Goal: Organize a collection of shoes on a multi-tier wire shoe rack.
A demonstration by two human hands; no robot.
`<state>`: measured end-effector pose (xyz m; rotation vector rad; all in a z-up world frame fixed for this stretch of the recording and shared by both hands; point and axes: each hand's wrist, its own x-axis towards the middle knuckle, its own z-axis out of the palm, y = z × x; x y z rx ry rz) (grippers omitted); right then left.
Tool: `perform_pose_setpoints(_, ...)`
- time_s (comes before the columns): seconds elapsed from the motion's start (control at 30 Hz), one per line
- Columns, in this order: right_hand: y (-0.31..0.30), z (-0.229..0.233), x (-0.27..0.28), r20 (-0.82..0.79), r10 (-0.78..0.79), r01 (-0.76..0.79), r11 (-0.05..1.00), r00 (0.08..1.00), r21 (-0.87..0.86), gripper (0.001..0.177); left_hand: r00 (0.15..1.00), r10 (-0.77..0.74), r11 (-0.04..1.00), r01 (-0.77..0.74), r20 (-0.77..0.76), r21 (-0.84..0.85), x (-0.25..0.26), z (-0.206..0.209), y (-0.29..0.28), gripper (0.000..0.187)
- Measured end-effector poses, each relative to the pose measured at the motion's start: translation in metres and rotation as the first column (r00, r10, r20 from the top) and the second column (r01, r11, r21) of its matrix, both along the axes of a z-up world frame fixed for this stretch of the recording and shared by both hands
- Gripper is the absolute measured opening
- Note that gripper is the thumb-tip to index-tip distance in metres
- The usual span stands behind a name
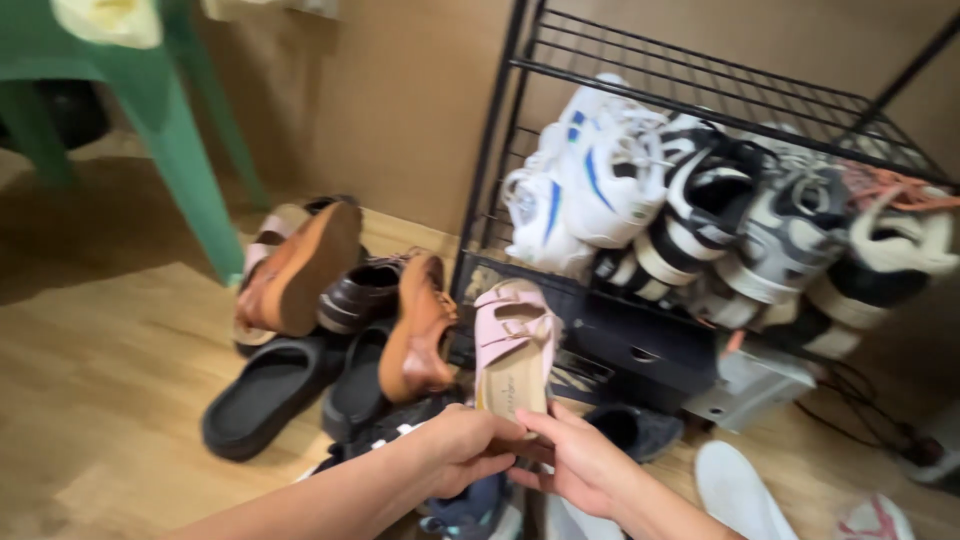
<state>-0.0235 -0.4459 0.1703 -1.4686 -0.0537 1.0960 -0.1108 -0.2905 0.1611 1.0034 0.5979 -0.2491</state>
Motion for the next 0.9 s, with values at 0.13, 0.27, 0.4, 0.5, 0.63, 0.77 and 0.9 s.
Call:
perform_pose_setpoints(0.13, -0.035, -0.005, 0.015, -0.011, -0.091, 0.091, 0.995, 0.996, 0.029, 0.037, 0.998, -0.038, 0.999, 0.037, 0.051, 0.015, 0.032, -0.015, -0.028, 0.031)
perform_pose_setpoints(0.27, -0.055, -0.021, 0.038, -0.020, -0.172, 0.173, 0.978, 0.985, 0.118, 0.041, 0.991, -0.028, 0.999, 0.022, 0.132, 0.050, 0.065, -0.035, -0.050, 0.034)
perform_pose_setpoints(0.4, -0.069, -0.033, 0.058, -0.004, -0.234, 0.231, 0.960, 0.972, 0.158, 0.047, 0.994, -0.018, 0.994, 0.005, 0.110, 0.112, 0.084, -0.037, -0.060, 0.038)
perform_pose_setpoints(0.5, -0.072, -0.028, 0.065, 0.068, -0.230, 0.223, 0.970, 0.971, 0.094, 0.053, 0.999, 0.031, 0.984, -0.038, 0.043, 0.176, 0.092, -0.030, -0.067, 0.045)
perform_pose_setpoints(0.63, -0.073, -0.023, 0.091, 0.423, -0.349, 0.330, 0.936, 0.836, 0.120, 0.081, 0.993, -0.013, 0.993, -0.002, 0.121, 0.117, 0.115, -0.059, -0.068, 0.043)
perform_pose_setpoints(0.77, -0.078, -0.014, 0.114, 0.760, -0.286, 0.328, 0.939, 0.584, 0.102, 0.080, 0.981, 0.040, 0.999, -0.044, 0.190, 0.016, 0.131, -0.054, -0.075, 0.043)
perform_pose_setpoints(0.9, -0.079, -0.002, 0.121, 0.966, 0.064, 0.295, 0.945, 0.249, -0.139, 0.070, 0.980, 0.130, 0.982, -0.148, 0.152, 0.117, 0.143, -0.043, -0.079, 0.040)
